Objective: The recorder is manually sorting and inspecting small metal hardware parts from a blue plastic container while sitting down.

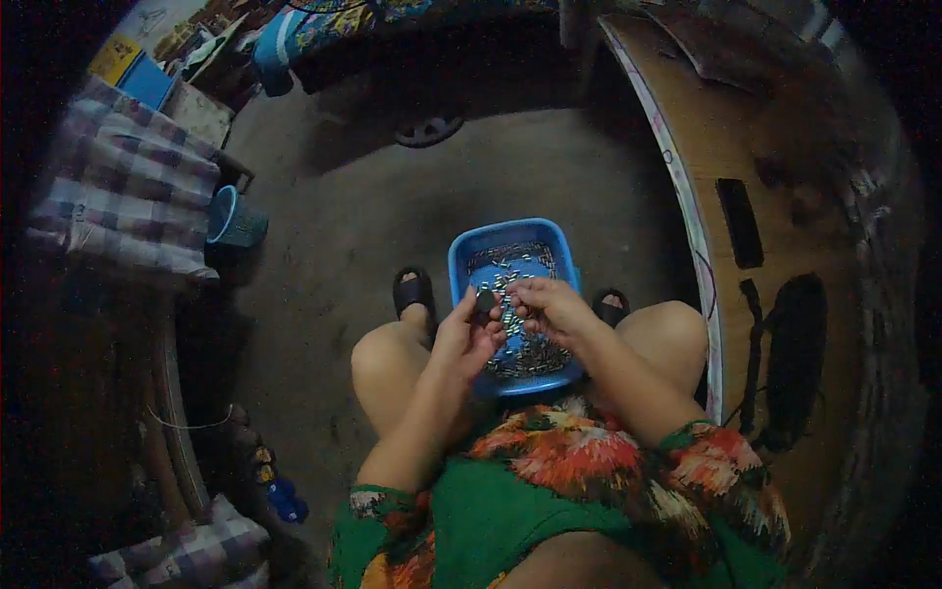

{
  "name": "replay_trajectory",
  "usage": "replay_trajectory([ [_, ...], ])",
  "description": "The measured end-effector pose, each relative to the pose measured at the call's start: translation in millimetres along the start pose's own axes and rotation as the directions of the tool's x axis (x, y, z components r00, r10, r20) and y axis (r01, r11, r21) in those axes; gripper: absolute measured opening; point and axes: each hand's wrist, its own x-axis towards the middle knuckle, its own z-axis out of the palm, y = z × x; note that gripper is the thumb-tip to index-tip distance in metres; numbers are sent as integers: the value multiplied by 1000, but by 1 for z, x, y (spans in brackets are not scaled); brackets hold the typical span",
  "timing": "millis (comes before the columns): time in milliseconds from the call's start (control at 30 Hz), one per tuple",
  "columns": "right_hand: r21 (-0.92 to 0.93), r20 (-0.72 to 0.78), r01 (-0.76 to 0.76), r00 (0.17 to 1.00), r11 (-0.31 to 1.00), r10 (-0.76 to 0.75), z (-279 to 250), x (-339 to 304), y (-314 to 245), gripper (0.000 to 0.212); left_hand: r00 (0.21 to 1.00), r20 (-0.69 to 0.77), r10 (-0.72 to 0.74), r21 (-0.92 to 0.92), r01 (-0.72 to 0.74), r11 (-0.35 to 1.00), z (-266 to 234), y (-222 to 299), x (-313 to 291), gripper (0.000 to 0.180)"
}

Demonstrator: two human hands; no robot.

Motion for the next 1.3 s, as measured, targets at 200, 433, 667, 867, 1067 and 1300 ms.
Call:
replay_trajectory([
  [200, 2, -36, -3, 999, 1000, 3, 9, -2, -4, 20, 993, 33, -110, -53, 112, 992, 3, 2, -10, 30],
  [433, -109, 15, 2, 1000, 994, 0, 5, 3, -2, 19, 992, 90, -88, -62, 94, 994, -20, -10, 3, 29],
  [667, -168, -100, -24, 995, 985, 8, 2, 8, 5, 19, 996, 50, -72, -28, 74, 997, -16, -16, 10, 29],
  [867, -233, -156, 6, 987, 973, -44, 11, 8, 6, 22, 996, 82, -44, -21, 46, 999, -17, -16, 10, 30],
  [1067, -303, -121, 34, 990, 952, -74, 6, 10, 7, 20, 996, 72, -43, -37, 46, 998, -17, -16, 11, 30],
  [1300, -426, -148, 72, 978, 902, -148, 10, 7, 4, 17, 990, 141, -12, -9, 13, 1000, -19, -18, 11, 30],
])
